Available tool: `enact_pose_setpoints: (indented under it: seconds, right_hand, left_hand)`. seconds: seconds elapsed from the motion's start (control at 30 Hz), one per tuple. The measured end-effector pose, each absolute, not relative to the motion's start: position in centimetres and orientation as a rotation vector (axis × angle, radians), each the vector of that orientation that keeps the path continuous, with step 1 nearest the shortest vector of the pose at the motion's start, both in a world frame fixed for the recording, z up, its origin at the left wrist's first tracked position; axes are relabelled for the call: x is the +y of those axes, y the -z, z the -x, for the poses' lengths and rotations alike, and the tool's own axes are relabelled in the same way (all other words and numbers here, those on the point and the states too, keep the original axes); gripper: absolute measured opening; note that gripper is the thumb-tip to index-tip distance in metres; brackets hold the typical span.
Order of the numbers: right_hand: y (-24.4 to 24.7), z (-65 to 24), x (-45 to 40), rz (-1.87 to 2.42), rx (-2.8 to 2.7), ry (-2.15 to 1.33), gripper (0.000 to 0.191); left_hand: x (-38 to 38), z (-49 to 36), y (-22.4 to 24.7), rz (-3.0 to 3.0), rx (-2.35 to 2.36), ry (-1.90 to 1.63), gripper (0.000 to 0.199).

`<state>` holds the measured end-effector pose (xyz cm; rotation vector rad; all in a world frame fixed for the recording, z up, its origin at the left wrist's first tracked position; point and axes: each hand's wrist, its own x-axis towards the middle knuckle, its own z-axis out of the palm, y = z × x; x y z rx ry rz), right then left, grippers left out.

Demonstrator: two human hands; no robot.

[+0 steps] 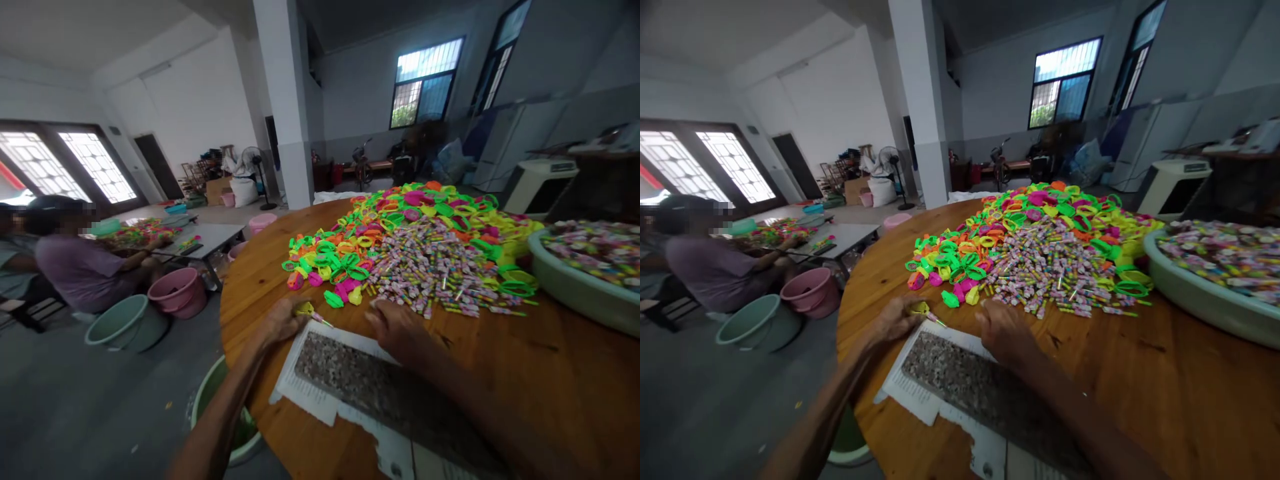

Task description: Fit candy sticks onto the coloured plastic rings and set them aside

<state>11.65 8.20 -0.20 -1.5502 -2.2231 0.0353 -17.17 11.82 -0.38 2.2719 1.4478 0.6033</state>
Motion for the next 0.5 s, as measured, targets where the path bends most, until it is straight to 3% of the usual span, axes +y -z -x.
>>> enact_pose_setpoints:
  seconds: [0.17,0.5]
  right_hand:
    - [0.9,-9.4,12.8,1.559,-2.271,-0.034,0.03]
    - [1.6,-10.3,11.8,1.678,-2.384,0.069,0.036]
  left_hand:
    - [14.0,16.3,0.3,-2.396,1.478,-0.645,0.056]
    - [16.9,11.5,0.6,-2.557,1.184,-0.541,0.023]
